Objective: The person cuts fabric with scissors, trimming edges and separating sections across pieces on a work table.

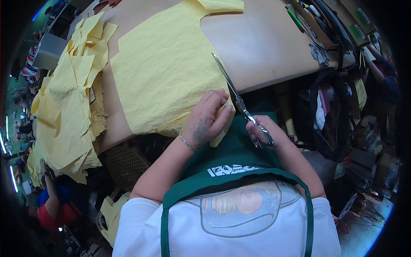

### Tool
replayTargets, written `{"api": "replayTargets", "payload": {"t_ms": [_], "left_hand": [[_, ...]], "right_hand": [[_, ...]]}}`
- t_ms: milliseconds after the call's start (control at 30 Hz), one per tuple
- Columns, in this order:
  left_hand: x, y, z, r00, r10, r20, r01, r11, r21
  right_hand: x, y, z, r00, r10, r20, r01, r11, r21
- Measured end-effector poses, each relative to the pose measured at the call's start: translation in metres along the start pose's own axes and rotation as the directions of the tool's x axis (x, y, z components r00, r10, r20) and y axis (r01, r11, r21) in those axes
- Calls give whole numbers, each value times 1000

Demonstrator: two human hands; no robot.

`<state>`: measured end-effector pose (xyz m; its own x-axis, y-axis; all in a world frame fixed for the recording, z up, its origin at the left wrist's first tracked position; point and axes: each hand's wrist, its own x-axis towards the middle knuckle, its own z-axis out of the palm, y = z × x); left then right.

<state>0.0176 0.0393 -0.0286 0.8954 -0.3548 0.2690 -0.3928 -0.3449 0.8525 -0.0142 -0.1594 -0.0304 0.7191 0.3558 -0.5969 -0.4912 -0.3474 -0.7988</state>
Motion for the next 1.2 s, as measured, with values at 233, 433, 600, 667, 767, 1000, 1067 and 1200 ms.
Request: {"api": "replayTargets", "payload": {"t_ms": [233, 433, 600, 667, 767, 1000, 1067, 1200], "left_hand": [[1, 2, -2, 1000, -14, 9, 14, 1000, -7], [1, 1, -1, 1000, 0, 9, 0, 1000, -4], [-2, 3, -3, 998, -15, 55, 16, 1000, -17], [-5, 6, -2, 997, -25, 72, 28, 999, -32], [-11, 6, 1, 996, -14, 89, 15, 1000, -16], [-14, 8, 0, 992, -33, 118, 41, 997, -65], [-15, 7, -1, 993, -37, 116, 45, 996, -71], [-15, 7, -2, 994, -23, 108, 33, 996, -89]], "right_hand": [[-2, 1, 1, 998, 47, -40, -48, 998, -27], [-4, 0, 0, 996, 77, -55, -81, 993, -86], [4, -3, -8, 999, 4, 47, -2, 999, -32], [10, -6, -8, 998, -8, 55, 8, 1000, 1], [14, -10, -4, 999, -13, 52, 10, 999, 43], [14, -2, -2, 1000, -9, -13, 9, 1000, -7], [11, -2, -1, 999, -7, -41, 6, 1000, -25], [5, -5, 0, 998, -3, -67, -1, 998, -60]]}}
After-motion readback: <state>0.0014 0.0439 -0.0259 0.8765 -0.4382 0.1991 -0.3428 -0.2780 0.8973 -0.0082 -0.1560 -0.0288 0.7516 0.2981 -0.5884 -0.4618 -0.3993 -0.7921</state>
